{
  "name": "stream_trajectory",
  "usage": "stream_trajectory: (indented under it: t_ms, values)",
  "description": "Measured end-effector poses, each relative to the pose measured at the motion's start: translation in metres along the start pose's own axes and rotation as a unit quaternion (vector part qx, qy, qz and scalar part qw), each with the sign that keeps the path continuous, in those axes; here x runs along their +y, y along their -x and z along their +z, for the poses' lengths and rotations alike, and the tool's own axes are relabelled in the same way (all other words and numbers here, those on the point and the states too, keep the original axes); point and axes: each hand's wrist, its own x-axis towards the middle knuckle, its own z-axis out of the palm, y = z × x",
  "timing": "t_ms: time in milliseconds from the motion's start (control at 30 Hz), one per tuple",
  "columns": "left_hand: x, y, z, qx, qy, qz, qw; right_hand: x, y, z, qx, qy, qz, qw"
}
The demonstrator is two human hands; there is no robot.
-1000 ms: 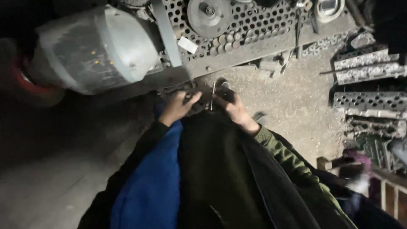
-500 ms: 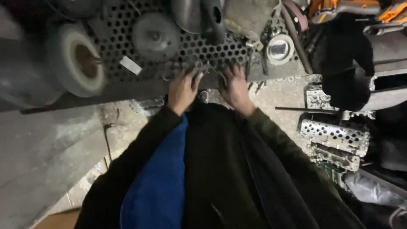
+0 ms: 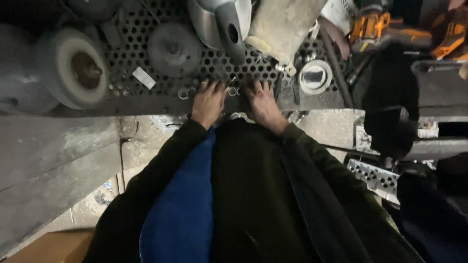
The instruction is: The person grinds small cylindrical metal parts against a bench grinder at a workbench, then carries the parts to a cylinder head on the bench and fits them into its openings, handling bolts and other hardware nearby. They return to the grinder and continue grinding the parts.
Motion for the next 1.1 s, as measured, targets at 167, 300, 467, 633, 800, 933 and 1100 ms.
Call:
stream_trajectory:
  t_ms: [167,300,467,633,800,933,1100]
  values:
    - [-0.001,-0.011,0.005,0.039,-0.038,0.013,0.998,0.004,-0.006,-0.005,-0.016,0.002,0.001,1.0]
    - [0.008,-0.024,-0.016,-0.064,0.022,-0.011,0.998,0.012,-0.011,0.007,0.04,-0.032,-0.015,0.999]
    - [0.005,-0.015,-0.008,0.008,0.018,0.026,0.999,0.002,-0.028,0.005,0.068,-0.101,0.009,0.992]
    - [0.013,-0.02,0.007,0.035,-0.099,0.169,0.98,0.007,-0.016,0.012,0.083,-0.039,0.038,0.995]
    - [0.025,-0.02,-0.017,0.02,0.029,0.025,0.999,-0.017,-0.011,-0.007,0.058,-0.076,0.062,0.994]
    - [0.015,-0.027,-0.009,0.057,-0.037,0.055,0.996,-0.021,-0.011,0.002,0.065,-0.058,0.072,0.994]
    - [0.011,-0.046,-0.013,-0.109,0.07,0.041,0.991,-0.018,-0.026,0.01,0.064,-0.087,0.111,0.988]
